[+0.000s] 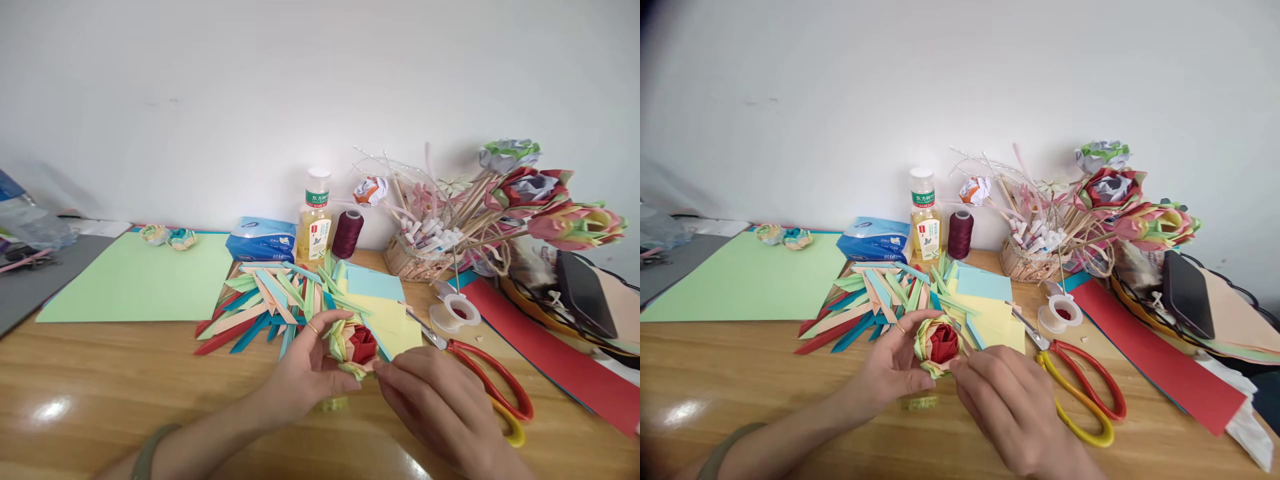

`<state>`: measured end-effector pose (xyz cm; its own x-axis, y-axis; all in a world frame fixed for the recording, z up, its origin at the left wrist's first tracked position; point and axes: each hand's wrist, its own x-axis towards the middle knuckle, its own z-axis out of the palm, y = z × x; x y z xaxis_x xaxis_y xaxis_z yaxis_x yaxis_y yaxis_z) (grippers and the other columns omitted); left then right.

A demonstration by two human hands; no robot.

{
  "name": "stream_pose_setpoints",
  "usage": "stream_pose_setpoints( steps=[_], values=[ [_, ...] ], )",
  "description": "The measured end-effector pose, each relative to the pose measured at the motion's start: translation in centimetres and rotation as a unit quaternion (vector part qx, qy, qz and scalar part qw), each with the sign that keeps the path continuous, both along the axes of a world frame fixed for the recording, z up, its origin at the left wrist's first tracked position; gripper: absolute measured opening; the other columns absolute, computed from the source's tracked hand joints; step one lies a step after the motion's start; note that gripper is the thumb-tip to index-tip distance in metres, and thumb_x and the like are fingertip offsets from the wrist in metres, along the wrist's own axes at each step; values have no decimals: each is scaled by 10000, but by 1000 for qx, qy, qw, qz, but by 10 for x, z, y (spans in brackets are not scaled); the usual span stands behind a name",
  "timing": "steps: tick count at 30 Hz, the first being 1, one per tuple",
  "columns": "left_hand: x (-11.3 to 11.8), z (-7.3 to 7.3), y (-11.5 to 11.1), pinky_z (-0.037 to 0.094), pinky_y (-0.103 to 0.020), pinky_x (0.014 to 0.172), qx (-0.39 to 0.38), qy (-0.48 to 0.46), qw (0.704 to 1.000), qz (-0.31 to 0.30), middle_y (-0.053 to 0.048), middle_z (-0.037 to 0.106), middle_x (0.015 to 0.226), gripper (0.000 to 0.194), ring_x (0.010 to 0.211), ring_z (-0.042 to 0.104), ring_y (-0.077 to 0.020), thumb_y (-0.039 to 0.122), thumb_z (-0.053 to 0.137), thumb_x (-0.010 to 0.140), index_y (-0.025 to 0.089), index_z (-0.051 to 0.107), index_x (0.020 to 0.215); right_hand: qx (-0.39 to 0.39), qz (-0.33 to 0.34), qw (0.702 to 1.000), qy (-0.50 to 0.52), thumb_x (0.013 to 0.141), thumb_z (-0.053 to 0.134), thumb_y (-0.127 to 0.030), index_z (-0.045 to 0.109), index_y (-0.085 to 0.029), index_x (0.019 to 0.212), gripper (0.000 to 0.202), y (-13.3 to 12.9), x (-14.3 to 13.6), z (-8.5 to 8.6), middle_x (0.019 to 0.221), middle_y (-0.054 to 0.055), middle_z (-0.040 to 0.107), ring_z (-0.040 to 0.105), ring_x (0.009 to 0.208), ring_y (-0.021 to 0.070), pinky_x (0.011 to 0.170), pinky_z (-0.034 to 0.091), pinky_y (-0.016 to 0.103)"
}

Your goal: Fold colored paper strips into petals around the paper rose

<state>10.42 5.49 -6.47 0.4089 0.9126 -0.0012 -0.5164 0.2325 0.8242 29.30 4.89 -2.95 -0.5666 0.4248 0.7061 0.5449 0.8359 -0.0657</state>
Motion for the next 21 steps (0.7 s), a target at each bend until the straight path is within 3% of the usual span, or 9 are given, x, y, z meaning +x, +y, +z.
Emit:
stream_pose_setpoints(
  steps=[3,5,8,11,14,21],
  values=[
    [2,-1,2,453,-322,835,-39,-5,999,4,-48,616,1035,634,967,588,-206,226,856,546,237,546,1099,29,39,998,-29,889,432,-61,635,-119,978,229,-1,2,2,758,69,689,635,701,172,555,503,275],
    [2,0,3,447,-337,843,-51,-3,999,1,-56,608,1042,642,975,583,-220,242,864,528,230,548,1087,15,38,999,-7,867,465,-58,628,-128,980,210,0,1,4,758,65,680,625,693,167,559,503,270],
    [1,1,4,445,-360,856,-46,1,999,1,-68,596,1091,655,1006,581,-243,245,863,526,238,542,1097,-98,15,992,75,805,533,-45,614,-160,957,208,1,-2,9,763,45,631,592,670,146,559,498,256],
    [1,0,4,448,-362,862,-38,0,999,1,-73,583,1138,656,1034,577,-248,224,860,531,245,545,1106,-216,20,968,128,844,524,-80,622,-188,923,166,3,-3,14,792,34,600,590,718,133,593,501,231],
    [1,-3,3,447,-356,866,-23,-10,1000,-1,-59,604,1102,636,1012,584,-228,204,854,542,248,561,1105,-278,24,950,137,863,569,-127,629,-204,867,97,5,-4,14,780,12,600,593,712,115,609,495,199],
    [0,0,3,448,-340,862,-30,-12,999,-2,-47,604,1073,620,1011,575,-214,198,850,549,255,574,1101,-282,36,950,128,841,623,-123,640,-200,875,86,7,-6,9,783,7,617,603,700,105,616,491,176]
  ],
)
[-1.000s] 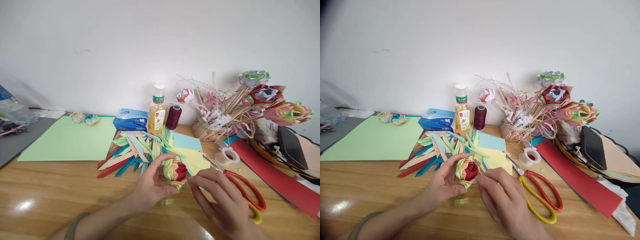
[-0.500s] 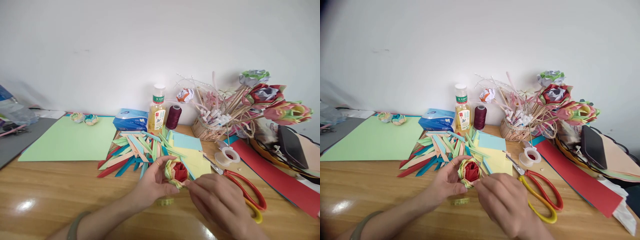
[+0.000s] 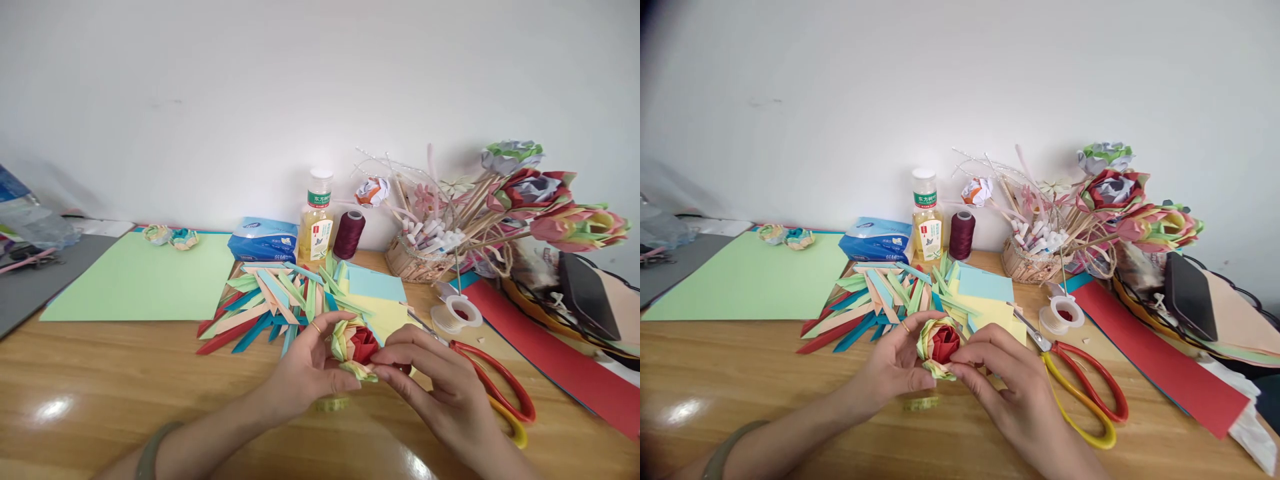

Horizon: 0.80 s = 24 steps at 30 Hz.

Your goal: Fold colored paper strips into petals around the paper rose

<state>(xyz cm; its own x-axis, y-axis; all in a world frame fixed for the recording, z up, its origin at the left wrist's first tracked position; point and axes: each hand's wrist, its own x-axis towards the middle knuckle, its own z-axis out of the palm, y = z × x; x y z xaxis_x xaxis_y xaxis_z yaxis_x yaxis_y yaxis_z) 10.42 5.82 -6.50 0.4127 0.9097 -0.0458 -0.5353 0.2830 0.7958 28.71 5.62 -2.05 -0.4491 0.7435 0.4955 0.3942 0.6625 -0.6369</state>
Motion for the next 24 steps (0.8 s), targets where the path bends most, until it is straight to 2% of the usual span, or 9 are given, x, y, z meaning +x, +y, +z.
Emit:
stream_pose_setpoints(
  steps=[5,10,14,24],
  values=[
    [0,4,0,434,-348,885,-21,-11,1000,-12,-57,604,1098,630,1015,577,-222,213,861,531,241,577,1092,24,-12,999,-24,876,563,-121,604,-192,851,85,-1,0,-6,787,19,580,579,707,117,616,483,192],
    [2,2,0,429,-343,882,-43,-15,999,-14,-72,598,1158,639,1074,557,-245,229,869,514,238,581,1084,49,-24,998,-24,906,500,-123,567,-198,879,104,-2,0,-13,794,25,567,563,711,130,618,479,213],
    [3,-1,1,438,-342,871,-37,-21,999,-9,-61,587,1165,635,1081,550,-245,226,870,511,247,587,1080,63,-37,997,-21,924,451,-124,575,-198,976,153,-3,2,-10,812,38,577,576,738,140,627,490,220],
    [0,3,0,422,-371,910,-15,-15,1000,-21,-59,622,1086,631,1032,568,-230,213,859,536,241,593,1108,64,-9,997,-40,889,530,-145,591,-206,927,95,-2,0,-2,787,35,587,594,692,145,591,517,220]
  ],
)
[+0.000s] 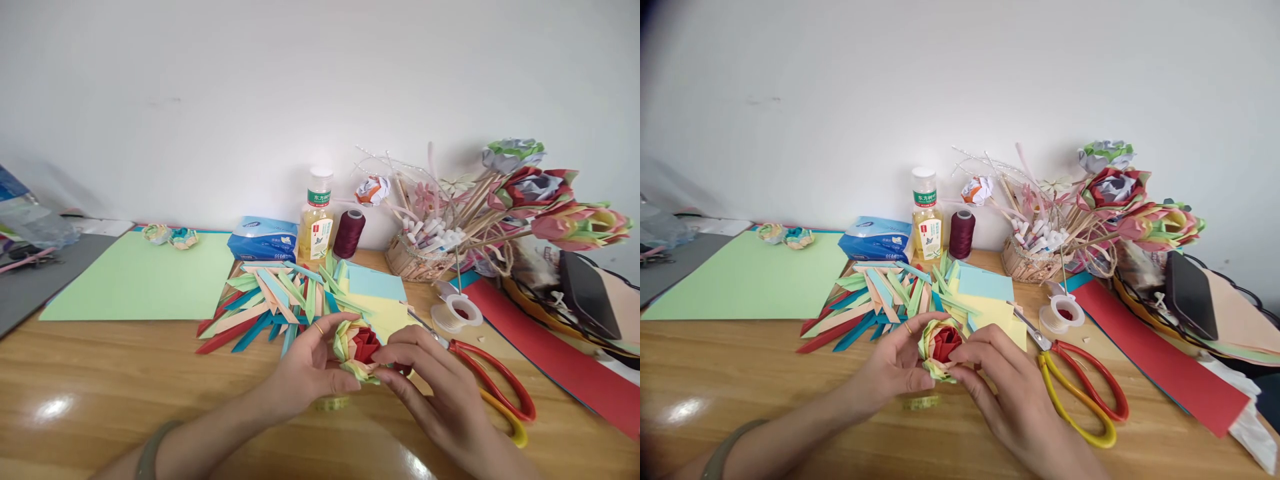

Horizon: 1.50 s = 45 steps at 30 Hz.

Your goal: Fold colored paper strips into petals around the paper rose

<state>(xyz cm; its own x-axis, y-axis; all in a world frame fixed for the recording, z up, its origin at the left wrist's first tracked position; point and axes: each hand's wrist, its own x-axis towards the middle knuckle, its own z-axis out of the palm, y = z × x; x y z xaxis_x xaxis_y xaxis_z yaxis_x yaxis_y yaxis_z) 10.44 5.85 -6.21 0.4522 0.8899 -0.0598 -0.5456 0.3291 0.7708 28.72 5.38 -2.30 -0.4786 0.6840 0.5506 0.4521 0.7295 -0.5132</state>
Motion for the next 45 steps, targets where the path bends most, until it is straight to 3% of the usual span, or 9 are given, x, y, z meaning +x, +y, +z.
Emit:
stream_pose_setpoints(
  steps=[10,16,23,27,30,35,37,41,45],
  values=[
    [-2,0,2,448,-342,863,36,6,999,9,-36,584,1082,612,1010,558,-216,204,845,559,282,596,1113,65,20,998,-8,884,474,-75,578,-182,925,156,-1,4,-5,783,45,581,588,685,140,580,506,227],
    [-3,6,3,468,-286,828,59,-15,998,27,-29,580,1051,555,942,580,-168,134,813,596,284,612,1092,147,-56,987,22,868,478,-69,586,-211,889,180,-1,1,7,703,26,586,591,605,145,514,489,236],
    [-4,5,2,470,-283,838,48,-10,999,15,-25,588,1067,593,952,584,-171,151,821,588,293,604,1121,99,-81,991,39,842,519,-76,584,-210,882,154,2,3,2,716,27,591,588,632,157,544,492,250],
    [-5,3,1,525,-264,672,-4,-9,999,-30,-41,539,1188,669,916,614,-189,197,824,591,337,549,1184,68,-77,994,43,837,537,-76,598,-203,919,163,1,4,-1,753,34,597,592,684,162,577,501,251],
    [-5,2,1,522,-231,588,-18,-32,997,-69,-43,580,1112,702,815,660,-179,195,816,607,339,513,1224,61,-55,996,29,834,548,-65,612,-193,1004,222,1,4,-1,797,40,592,589,726,154,598,508,235],
    [-7,4,2,540,-211,603,-32,-61,992,-104,-50,624,1058,622,803,664,-161,121,792,609,276,581,1174,64,-29,997,25,829,542,-50,640,-206,992,246,3,4,1,783,31,576,585,691,138,556,506,218],
    [-8,6,2,552,-228,630,-55,-72,990,-109,-62,634,1058,569,840,657,-171,169,773,640,254,592,1173,66,-31,997,25,823,545,-55,649,-212,959,233,3,3,2,772,30,589,596,686,141,547,509,222],
    [-8,8,1,545,-264,675,-58,-47,995,-64,-57,659,971,348,793,651,-150,332,654,795,241,617,1130,71,-42,996,22,811,559,-70,651,-214,966,231,1,2,2,777,36,614,617,689,152,564,525,238],
    [-6,7,0,515,-262,720,-34,-27,999,-14,-47,636,1068,378,893,618,-162,297,698,764,286,597,1127,82,-58,994,33,783,604,-75,628,-201,896,170,-1,0,1,746,32,612,607,654,154,562,523,247]
  ],
)
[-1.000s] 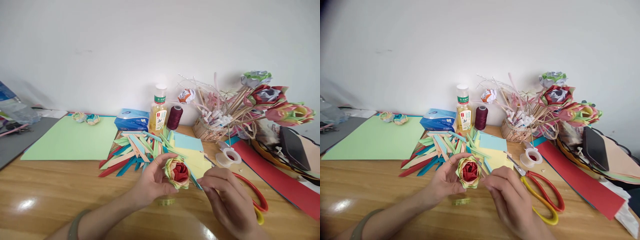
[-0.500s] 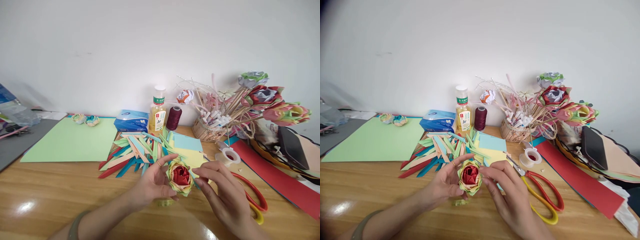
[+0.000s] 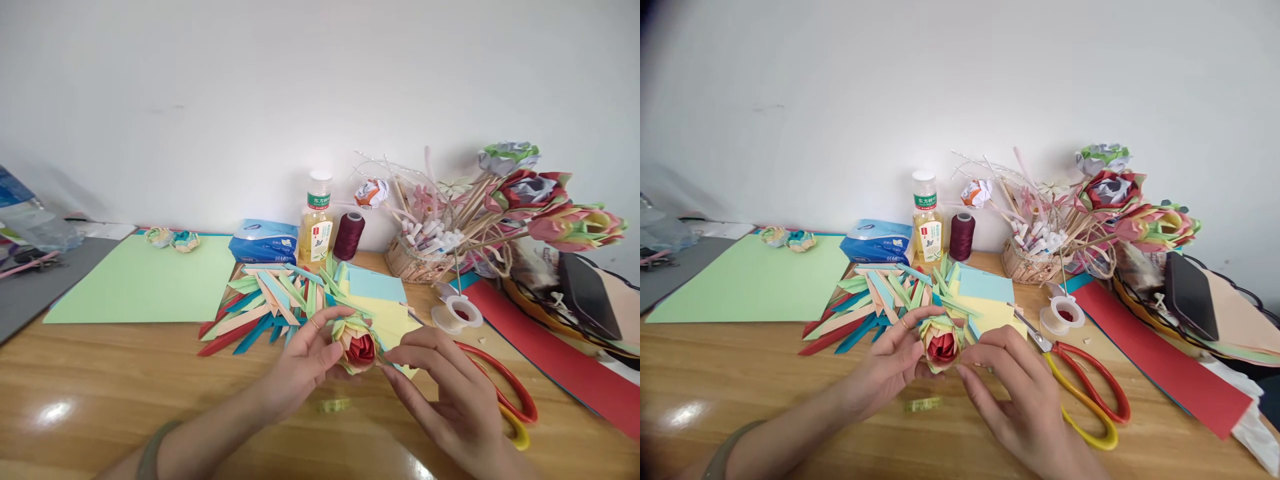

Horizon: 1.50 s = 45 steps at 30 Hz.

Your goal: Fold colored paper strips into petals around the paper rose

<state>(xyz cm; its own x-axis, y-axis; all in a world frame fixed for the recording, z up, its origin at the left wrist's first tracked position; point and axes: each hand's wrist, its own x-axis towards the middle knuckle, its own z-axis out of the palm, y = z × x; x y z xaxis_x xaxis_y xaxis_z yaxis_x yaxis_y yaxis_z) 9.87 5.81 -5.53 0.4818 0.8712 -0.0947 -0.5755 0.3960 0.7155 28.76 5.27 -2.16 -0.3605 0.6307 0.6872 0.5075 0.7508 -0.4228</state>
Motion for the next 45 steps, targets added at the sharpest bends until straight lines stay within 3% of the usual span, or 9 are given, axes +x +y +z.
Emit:
stream_pose_setpoints(
  steps=[5,14,20,25,28,31,33,36,45],
  values=[
    [2,0,0,512,-292,776,50,10,999,-1,-49,501,1287,451,886,589,-141,258,713,745,320,581,1171,-4,-11,1000,-10,804,593,-79,624,-199,892,152,1,-1,-2,747,34,618,614,663,154,559,519,248],
    [1,-3,-1,407,-355,964,78,46,995,30,-42,533,1251,440,1133,498,-221,258,725,729,288,609,1152,65,-32,996,-56,804,587,-69,607,-179,885,137,0,-3,-4,724,39,609,603,610,140,523,508,246],
    [-1,-5,-1,394,-357,965,99,32,995,-9,-61,589,1147,510,1088,526,-218,242,732,718,264,578,1205,57,-38,996,-62,815,573,-51,606,-178,959,195,0,-2,-8,766,44,616,610,644,133,548,505,237],
    [0,-1,-2,430,-385,933,15,20,999,-46,-87,478,1328,539,1091,534,-231,496,649,755,266,554,1232,94,-48,990,-98,814,581,-45,600,-169,930,170,1,1,-16,737,38,620,587,609,125,520,478,230],
    [1,-1,-3,478,-397,858,-7,82,994,-66,-102,610,1087,569,946,606,-209,587,501,817,227,526,1257,103,-10,986,-130,825,572,-47,591,-161,982,195,1,3,-16,755,44,631,590,632,133,531,479,235],
    [-2,1,-6,504,-423,812,3,147,985,-89,-86,639,996,598,846,642,-211,595,479,823,233,472,1300,66,13,991,-117,861,530,-72,582,-167,988,167,1,3,-13,774,47,621,594,657,134,545,484,230],
    [-5,5,-7,462,-456,918,55,201,975,-80,-92,578,1219,549,1044,596,-255,574,451,848,270,470,1304,14,18,994,-107,886,491,-92,576,-179,938,133,1,1,-9,777,44,599,588,656,131,542,478,224],
    [-9,10,-8,238,-461,1123,161,289,941,-73,-51,420,1435,526,1347,329,-265,545,411,879,273,455,1327,-58,26,992,-112,902,436,-99,540,-192,848,149,0,-2,-7,766,36,561,561,636,132,530,460,232],
    [-10,5,-7,220,-425,1138,255,294,921,-23,-37,334,1474,473,1373,275,-233,443,374,930,301,321,1378,-174,10,985,13,878,543,-151,562,-229,853,84,-2,-1,0,764,0,536,525,673,128,576,439,216]
  ],
)
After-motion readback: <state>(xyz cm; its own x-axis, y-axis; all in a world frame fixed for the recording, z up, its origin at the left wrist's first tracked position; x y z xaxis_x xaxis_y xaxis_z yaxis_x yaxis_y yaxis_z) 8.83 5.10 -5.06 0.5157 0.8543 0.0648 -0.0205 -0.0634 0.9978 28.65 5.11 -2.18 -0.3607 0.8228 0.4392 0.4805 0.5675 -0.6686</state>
